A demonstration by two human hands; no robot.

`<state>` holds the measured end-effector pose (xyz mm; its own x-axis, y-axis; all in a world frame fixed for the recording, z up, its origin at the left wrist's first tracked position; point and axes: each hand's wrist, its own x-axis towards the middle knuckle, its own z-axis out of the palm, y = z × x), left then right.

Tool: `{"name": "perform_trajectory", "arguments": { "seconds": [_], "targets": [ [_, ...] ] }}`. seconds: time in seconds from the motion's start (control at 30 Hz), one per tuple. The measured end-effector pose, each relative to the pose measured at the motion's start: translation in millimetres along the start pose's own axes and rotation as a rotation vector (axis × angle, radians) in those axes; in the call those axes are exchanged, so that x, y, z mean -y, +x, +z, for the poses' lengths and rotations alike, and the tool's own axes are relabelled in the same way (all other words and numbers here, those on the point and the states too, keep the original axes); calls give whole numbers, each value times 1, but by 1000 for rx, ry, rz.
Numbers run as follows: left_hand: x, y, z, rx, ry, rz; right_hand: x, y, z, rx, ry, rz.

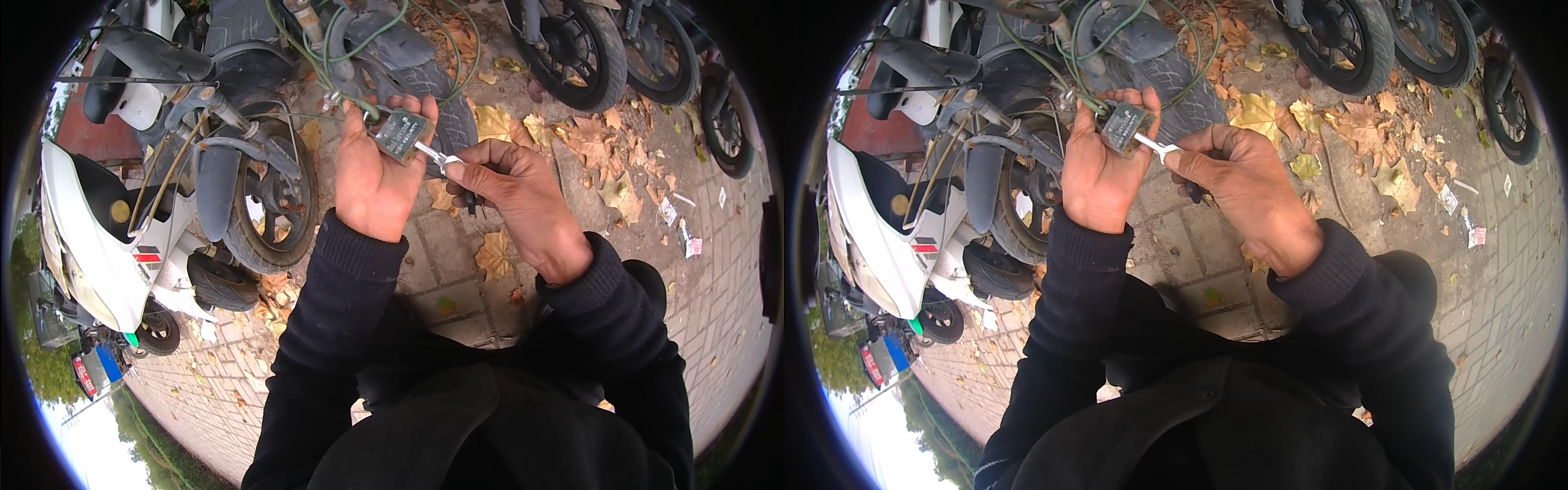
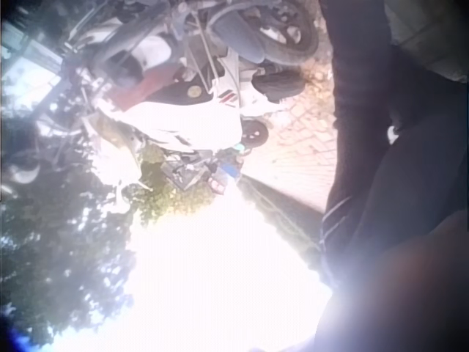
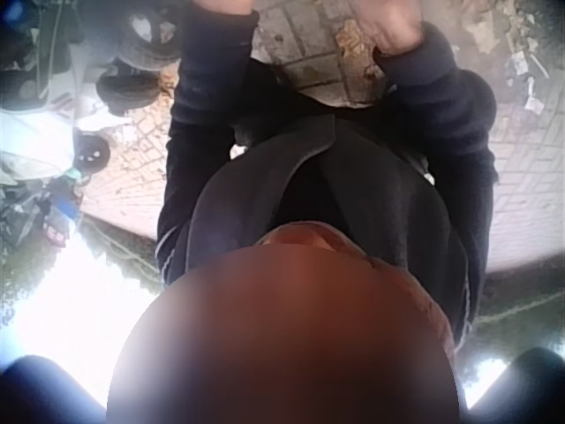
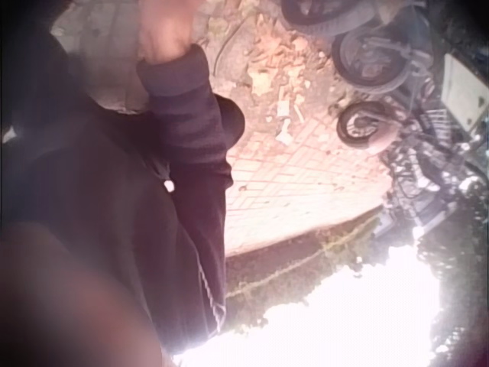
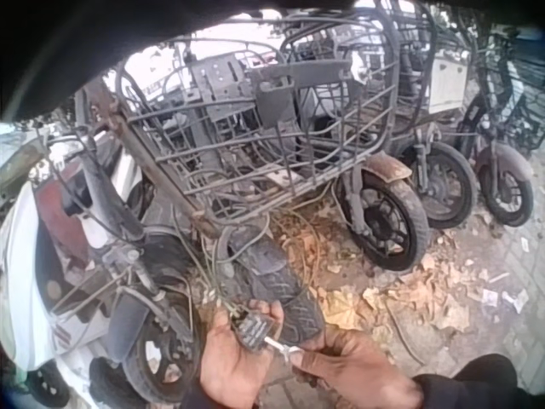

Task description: The person unlocks a padlock securing a green cable to a bicycle. They insert the key, turn it to open the lock, remove the cable from the bike, and then relock the padlock.

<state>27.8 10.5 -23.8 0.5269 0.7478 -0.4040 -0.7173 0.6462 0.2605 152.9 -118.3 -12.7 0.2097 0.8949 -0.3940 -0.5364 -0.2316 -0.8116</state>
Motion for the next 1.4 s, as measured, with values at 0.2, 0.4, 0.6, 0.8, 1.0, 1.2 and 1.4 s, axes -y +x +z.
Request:
{"name": "perform_trajectory", "arguments": {
  "seconds": [0.2, 0.4, 0.6, 0.8, 1.0, 1.2, 1.4],
  "targets": [
    [6, -1, 1, -27, 94, 45, 1, 1, -1, -2, 13, 34],
    [27, -6, 3, -36, 343, 217, -3, 0, 2, -48, 53, 36],
    [35, -7, 2, -31, 357, 231, -8, 6, 1, -63, 57, 70],
    [32, -6, 0, -16, 364, 229, -13, 12, 2, -74, 117, 121],
    [33, -7, 0, 2, 439, 257, -20, 12, -2, 74, 59, 90],
    [33, -7, -1, -57, 541, 281, -29, 14, 4, 46, 122, 120],
    [34, -6, -3, -77, 571, 293, -32, 10, 5, 67, 192, 176]
  ]
}}
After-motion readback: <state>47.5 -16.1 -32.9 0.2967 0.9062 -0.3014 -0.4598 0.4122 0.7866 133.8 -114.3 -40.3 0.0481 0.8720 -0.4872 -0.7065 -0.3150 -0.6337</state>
